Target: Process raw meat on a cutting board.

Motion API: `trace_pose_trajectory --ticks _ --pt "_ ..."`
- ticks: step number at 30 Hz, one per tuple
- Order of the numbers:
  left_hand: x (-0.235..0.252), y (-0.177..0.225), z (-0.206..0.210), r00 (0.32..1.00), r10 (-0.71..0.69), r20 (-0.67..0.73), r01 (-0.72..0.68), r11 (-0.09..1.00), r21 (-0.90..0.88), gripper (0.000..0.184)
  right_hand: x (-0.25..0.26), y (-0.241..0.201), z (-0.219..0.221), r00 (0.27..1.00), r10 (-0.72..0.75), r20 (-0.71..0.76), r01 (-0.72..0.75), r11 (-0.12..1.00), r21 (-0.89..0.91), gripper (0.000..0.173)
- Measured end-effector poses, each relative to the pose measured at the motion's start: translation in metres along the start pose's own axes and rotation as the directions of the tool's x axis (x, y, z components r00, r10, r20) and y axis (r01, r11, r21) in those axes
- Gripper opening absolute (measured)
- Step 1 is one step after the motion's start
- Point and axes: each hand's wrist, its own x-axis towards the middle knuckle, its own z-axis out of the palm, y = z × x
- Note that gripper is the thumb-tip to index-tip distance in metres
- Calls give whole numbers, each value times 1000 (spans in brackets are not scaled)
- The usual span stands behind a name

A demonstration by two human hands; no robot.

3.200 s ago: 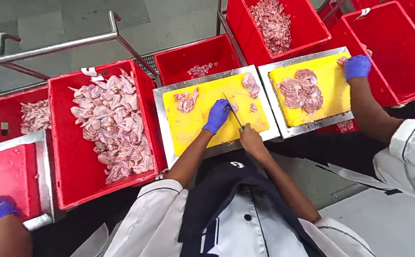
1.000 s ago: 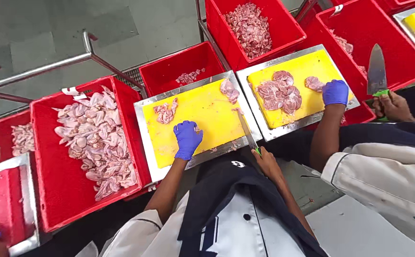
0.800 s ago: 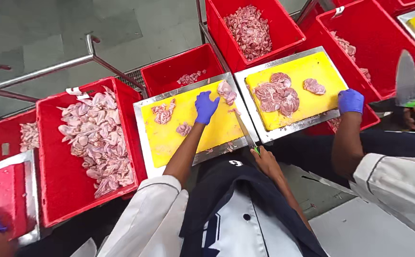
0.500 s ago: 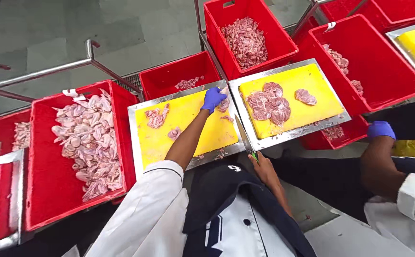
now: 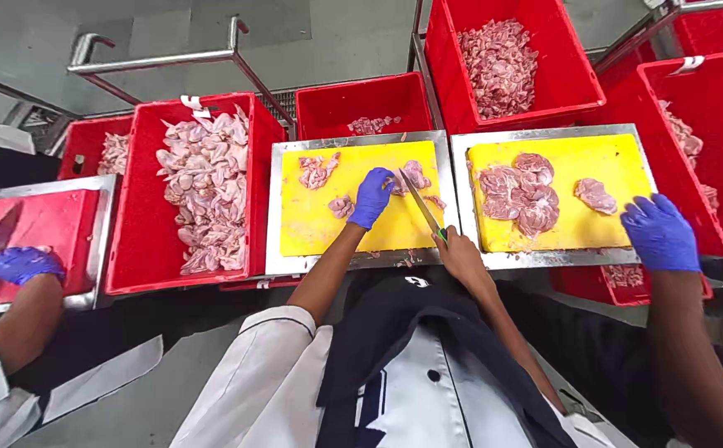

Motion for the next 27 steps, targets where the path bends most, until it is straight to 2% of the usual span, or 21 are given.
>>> trace_pose_trajectory --ticks 2,4,9,14,17,20,23,25,27 --pt "11 -7 7 986 166 25 -166 986 -12 18 6 -9 -11 999 -3 47 5 999 -52 55" --pt "19 -15 8 971 229 68 -229 973 -10 17 9 -16 -19 996 5 92 2 997 -78 55" --pt "22 -21 0 961 241 132 -239 970 -30 18 30 -54 -7 989 59 139 -54 998 -42 54" --pt "20 -23 -2 946 290 144 -290 957 -22 16 104 -106 9 1000 14 -5 -14 999 33 49" --pt "18 -22 -5 945 290 148 -303 950 73 15 93 -103 13 999 46 0 -46 999 8 49" --pt "13 -18 -15 967 214 139 -237 954 182 14 41 -78 25 991 133 26 -132 991 -15 55" --pt "-2 -23 -19 988 21 152 -62 961 268 24 -8 -47 38 974 219 55 -214 974 -74 56" --pt "-24 -24 -24 985 -90 150 50 967 250 28 -25 -37 43 970 235 63 -228 968 -101 54" --pt "-39 -28 -26 992 -83 95 64 980 188 28 -30 -40 41 976 213 33 -209 972 -106 53"
